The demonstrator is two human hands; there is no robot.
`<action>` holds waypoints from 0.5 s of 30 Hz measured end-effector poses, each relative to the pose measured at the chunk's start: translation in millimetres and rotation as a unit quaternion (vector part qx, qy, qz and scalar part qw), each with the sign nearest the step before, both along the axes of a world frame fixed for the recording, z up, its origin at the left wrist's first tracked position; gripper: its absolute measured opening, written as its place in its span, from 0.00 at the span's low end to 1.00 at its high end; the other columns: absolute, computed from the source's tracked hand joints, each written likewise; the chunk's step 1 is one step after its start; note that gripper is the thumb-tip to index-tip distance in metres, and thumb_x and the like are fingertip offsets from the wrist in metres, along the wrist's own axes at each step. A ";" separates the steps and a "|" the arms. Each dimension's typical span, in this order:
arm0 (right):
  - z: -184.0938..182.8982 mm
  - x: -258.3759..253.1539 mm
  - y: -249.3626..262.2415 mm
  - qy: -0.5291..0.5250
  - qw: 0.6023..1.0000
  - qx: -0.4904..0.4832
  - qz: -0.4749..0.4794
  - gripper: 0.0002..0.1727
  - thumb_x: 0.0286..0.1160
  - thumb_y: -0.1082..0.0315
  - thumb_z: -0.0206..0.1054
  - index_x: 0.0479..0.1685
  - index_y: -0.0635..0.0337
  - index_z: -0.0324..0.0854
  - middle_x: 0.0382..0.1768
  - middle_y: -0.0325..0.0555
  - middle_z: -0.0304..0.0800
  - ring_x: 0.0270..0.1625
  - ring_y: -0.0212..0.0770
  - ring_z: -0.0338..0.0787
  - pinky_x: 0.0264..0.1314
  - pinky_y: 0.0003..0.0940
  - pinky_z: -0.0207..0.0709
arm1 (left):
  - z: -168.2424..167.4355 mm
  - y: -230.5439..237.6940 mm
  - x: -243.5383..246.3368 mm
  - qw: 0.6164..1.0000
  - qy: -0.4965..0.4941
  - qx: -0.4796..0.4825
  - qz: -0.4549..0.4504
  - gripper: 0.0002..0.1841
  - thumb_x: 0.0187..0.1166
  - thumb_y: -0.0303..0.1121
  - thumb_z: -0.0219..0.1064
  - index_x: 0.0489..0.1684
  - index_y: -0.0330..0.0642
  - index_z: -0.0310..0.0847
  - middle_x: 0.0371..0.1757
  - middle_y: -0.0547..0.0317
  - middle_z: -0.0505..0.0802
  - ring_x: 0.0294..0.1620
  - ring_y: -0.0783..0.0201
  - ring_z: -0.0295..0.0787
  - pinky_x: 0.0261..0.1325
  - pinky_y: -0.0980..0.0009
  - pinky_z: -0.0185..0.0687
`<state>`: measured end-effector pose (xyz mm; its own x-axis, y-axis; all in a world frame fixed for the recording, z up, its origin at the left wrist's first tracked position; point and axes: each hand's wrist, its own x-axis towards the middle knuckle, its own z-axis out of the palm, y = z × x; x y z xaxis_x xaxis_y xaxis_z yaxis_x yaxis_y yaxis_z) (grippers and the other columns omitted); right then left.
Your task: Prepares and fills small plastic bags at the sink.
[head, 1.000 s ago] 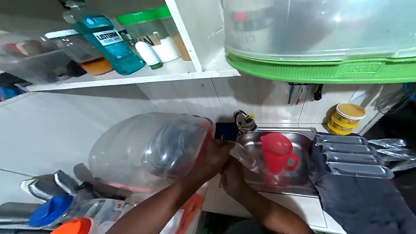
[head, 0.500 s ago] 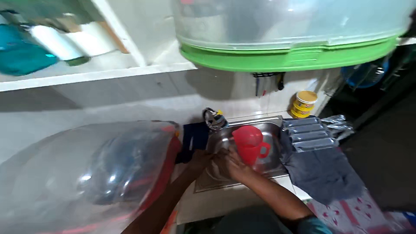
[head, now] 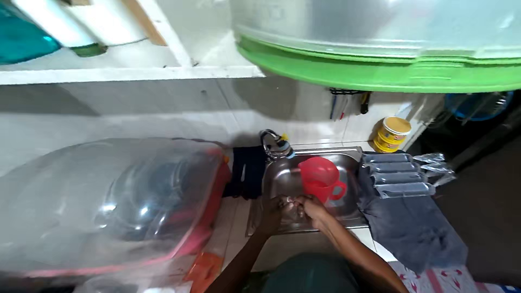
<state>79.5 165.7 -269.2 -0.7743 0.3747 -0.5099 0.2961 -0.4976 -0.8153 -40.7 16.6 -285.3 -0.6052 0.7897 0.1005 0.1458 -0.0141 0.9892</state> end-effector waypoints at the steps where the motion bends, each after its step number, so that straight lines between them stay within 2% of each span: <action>1: -2.8 -0.2 2.2 0.007 1.000 0.013 0.009 0.13 0.83 0.53 0.62 0.43 0.51 0.85 0.24 0.33 0.80 0.19 0.28 0.75 0.21 0.24 0.72 | -11.5 2.4 -4.2 1.000 0.004 0.008 -0.007 0.09 0.82 0.31 0.68 0.54 0.43 0.89 0.52 0.56 0.94 0.53 0.60 0.90 0.60 0.62 0.87; 3: -15.8 0.0 9.4 0.034 0.997 0.067 0.034 0.18 0.86 0.50 0.58 0.40 0.52 0.86 0.22 0.34 0.80 0.20 0.29 0.76 0.23 0.25 0.72 | -32.8 7.2 -11.4 0.999 0.030 0.011 -0.024 0.09 0.85 0.32 0.65 0.56 0.44 0.86 0.50 0.58 0.93 0.51 0.62 0.90 0.57 0.63 0.88; 4: -26.3 -0.1 16.1 0.047 0.993 0.094 0.046 0.22 0.88 0.48 0.55 0.41 0.54 0.87 0.24 0.37 0.83 0.22 0.31 0.78 0.26 0.29 0.75 | -42.5 8.0 -14.6 0.999 0.043 0.005 -0.034 0.09 0.86 0.33 0.63 0.56 0.45 0.85 0.48 0.60 0.93 0.49 0.63 0.89 0.55 0.64 0.87; 6: -44.5 0.6 29.8 0.072 0.981 0.165 0.071 0.25 0.92 0.47 0.49 0.48 0.55 0.88 0.30 0.41 0.89 0.28 0.36 0.86 0.33 0.35 0.83 | -54.1 5.3 -19.1 0.997 0.060 -0.016 -0.054 0.09 0.86 0.35 0.62 0.56 0.48 0.85 0.46 0.63 0.92 0.46 0.66 0.88 0.51 0.66 0.87; 8: -51.2 3.9 32.6 0.116 0.941 0.301 0.101 0.18 0.91 0.55 0.54 0.53 0.50 0.89 0.40 0.37 0.93 0.38 0.33 0.90 0.45 0.34 0.87 | -51.1 3.0 -17.4 0.996 0.051 -0.008 -0.077 0.07 0.86 0.34 0.63 0.53 0.47 0.85 0.44 0.62 0.91 0.44 0.66 0.87 0.48 0.66 0.86; 10: -60.1 8.2 27.0 0.182 0.915 0.352 0.079 0.11 0.83 0.65 0.66 0.54 0.49 0.93 0.48 0.34 0.95 0.49 0.32 0.93 0.57 0.33 0.88 | -45.7 1.5 -13.7 0.995 0.038 0.002 -0.096 0.06 0.84 0.33 0.64 0.50 0.46 0.86 0.44 0.62 0.91 0.44 0.65 0.88 0.49 0.66 0.86; 12: -74.1 11.1 27.6 0.234 0.915 0.325 0.048 0.09 0.74 0.70 0.74 0.50 0.52 0.95 0.48 0.37 0.96 0.50 0.35 0.93 0.59 0.35 0.89 | -43.3 3.2 -12.5 0.993 0.034 0.015 -0.113 0.05 0.83 0.32 0.65 0.48 0.46 0.86 0.44 0.61 0.91 0.43 0.65 0.87 0.47 0.67 0.85; 15: -77.9 14.2 33.1 0.254 0.914 0.310 0.062 0.08 0.72 0.73 0.75 0.47 0.55 0.93 0.46 0.39 0.94 0.48 0.36 0.92 0.56 0.35 0.89 | -40.7 7.1 -10.6 0.989 0.018 0.031 -0.140 0.05 0.80 0.29 0.67 0.46 0.44 0.87 0.47 0.59 0.92 0.46 0.63 0.88 0.50 0.66 0.86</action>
<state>93.7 198.8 -347.1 -0.9083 0.3628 0.2083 -0.1768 0.1182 -0.9771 -51.3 23.7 -325.9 -0.3587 0.9174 0.1721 0.1622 -0.1203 0.9794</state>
